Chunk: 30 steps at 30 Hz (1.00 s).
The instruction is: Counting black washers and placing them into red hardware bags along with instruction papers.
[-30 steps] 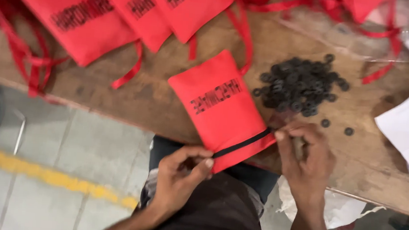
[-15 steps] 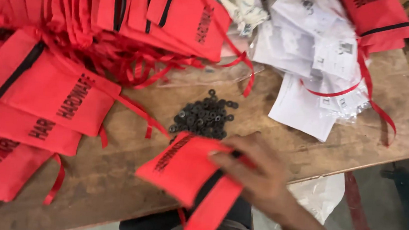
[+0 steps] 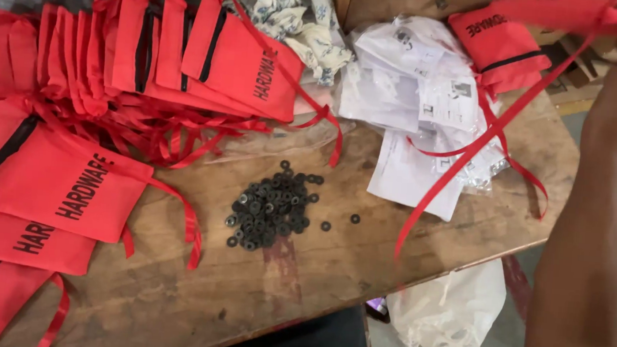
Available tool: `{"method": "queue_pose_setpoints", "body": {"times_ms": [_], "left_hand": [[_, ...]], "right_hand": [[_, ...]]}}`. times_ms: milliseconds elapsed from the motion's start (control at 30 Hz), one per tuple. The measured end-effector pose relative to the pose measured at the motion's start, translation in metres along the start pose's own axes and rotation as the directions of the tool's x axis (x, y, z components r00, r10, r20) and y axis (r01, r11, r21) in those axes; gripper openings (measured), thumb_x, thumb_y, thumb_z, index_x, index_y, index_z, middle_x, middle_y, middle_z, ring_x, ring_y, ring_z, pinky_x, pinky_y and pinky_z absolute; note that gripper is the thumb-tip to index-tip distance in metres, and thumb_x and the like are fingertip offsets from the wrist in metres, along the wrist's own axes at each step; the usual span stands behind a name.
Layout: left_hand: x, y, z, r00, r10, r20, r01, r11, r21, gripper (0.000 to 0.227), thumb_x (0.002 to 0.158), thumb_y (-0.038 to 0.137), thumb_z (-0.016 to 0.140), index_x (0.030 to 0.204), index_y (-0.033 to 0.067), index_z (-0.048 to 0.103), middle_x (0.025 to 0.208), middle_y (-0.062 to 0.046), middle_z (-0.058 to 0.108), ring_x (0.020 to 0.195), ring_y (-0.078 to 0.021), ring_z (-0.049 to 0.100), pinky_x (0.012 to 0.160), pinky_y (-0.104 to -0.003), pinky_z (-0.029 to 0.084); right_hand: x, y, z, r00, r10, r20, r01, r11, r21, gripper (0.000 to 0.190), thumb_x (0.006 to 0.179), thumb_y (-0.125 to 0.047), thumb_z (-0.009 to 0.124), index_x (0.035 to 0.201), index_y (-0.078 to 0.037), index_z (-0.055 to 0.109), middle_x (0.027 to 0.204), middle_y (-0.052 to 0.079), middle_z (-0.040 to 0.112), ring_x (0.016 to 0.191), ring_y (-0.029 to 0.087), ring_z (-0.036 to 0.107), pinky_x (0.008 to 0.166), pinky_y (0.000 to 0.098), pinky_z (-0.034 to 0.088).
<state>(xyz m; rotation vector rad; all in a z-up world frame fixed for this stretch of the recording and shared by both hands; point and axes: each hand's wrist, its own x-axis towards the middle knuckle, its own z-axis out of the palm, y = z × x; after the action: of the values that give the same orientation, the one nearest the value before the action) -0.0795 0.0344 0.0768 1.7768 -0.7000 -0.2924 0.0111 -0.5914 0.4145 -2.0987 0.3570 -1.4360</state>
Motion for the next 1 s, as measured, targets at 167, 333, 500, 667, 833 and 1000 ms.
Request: {"method": "queue_pose_setpoints", "body": {"times_ms": [167, 333, 500, 667, 833, 1000], "left_hand": [[0.04, -0.017, 0.028, 0.976, -0.171, 0.132, 0.187, 0.974, -0.129, 0.03, 0.084, 0.036, 0.065, 0.077, 0.0247, 0.091, 0.074, 0.002, 0.084, 0.072, -0.0129, 0.082, 0.082, -0.03, 0.065], [0.079, -0.028, 0.035, 0.972, 0.066, 0.227, -0.053, 0.996, -0.065, 0.026, 0.089, 0.032, 0.069, 0.088, 0.0174, 0.09, 0.086, -0.005, 0.083, 0.084, -0.0211, 0.079, 0.087, -0.036, 0.061], [0.074, -0.03, 0.03, 0.924, 0.172, 0.341, -0.168, 0.985, -0.04, 0.025, 0.092, 0.029, 0.071, 0.097, 0.0122, 0.088, 0.095, -0.01, 0.082, 0.093, -0.0272, 0.076, 0.091, -0.041, 0.057], [0.074, 0.005, 0.007, 0.872, 0.243, 0.426, -0.263, 0.965, -0.012, 0.025, 0.096, 0.026, 0.074, 0.106, 0.007, 0.086, 0.104, -0.015, 0.081, 0.102, -0.0331, 0.074, 0.094, -0.045, 0.053], [0.113, 0.143, -0.054, 0.992, 0.034, 0.122, -0.022, 0.995, -0.095, 0.014, 0.087, 0.02, 0.082, 0.096, 0.0088, 0.083, 0.09, -0.01, 0.083, 0.092, -0.0221, 0.082, 0.088, -0.037, 0.06], [0.122, 0.184, -0.09, 0.982, -0.124, 0.144, 0.157, 0.957, -0.243, 0.013, 0.093, 0.012, 0.078, 0.104, 0.0063, 0.079, 0.092, -0.012, 0.08, 0.085, -0.0233, 0.08, 0.081, -0.034, 0.063]], "right_hand": [[0.024, 0.063, 0.033, 0.796, -0.596, 0.105, 0.561, 0.662, -0.496, 0.034, 0.083, 0.016, 0.064, 0.112, 0.001, 0.073, 0.115, 0.014, 0.072, 0.111, 0.033, 0.068, 0.099, 0.0424, 0.052], [-0.003, 0.144, 0.046, 0.902, -0.194, 0.386, 0.358, 0.835, -0.418, 0.047, 0.077, 0.013, 0.054, 0.112, -0.008, 0.077, 0.13, 0.02, 0.07, 0.124, 0.04, 0.064, 0.114, 0.0441, 0.05], [-0.017, 0.122, 0.032, 0.904, -0.215, 0.369, 0.394, 0.754, -0.525, 0.049, 0.076, 0.014, 0.062, 0.119, -0.005, 0.075, 0.133, 0.02, 0.066, 0.125, 0.039, 0.058, 0.109, 0.0496, 0.05], [-0.039, 0.03, 0.015, 0.952, -0.154, 0.263, 0.26, 0.864, -0.432, 0.057, 0.075, 0.019, 0.046, 0.122, -0.004, 0.071, 0.133, 0.02, 0.061, 0.12, 0.037, 0.058, 0.099, 0.0415, 0.053], [-0.088, -0.035, 0.006, 0.918, -0.057, 0.392, 0.204, 0.917, -0.344, 0.04, 0.089, 0.021, 0.047, 0.118, 0.002, 0.067, 0.128, 0.018, 0.062, 0.123, 0.032, 0.06, 0.105, 0.0394, 0.05], [-0.146, -0.062, 0.014, 0.823, 0.376, 0.425, -0.219, 0.901, -0.373, 0.036, 0.108, 0.006, 0.048, 0.137, -0.006, 0.067, 0.112, 0.01, 0.066, 0.081, 0.021, 0.056, 0.073, 0.0332, 0.044]]}}
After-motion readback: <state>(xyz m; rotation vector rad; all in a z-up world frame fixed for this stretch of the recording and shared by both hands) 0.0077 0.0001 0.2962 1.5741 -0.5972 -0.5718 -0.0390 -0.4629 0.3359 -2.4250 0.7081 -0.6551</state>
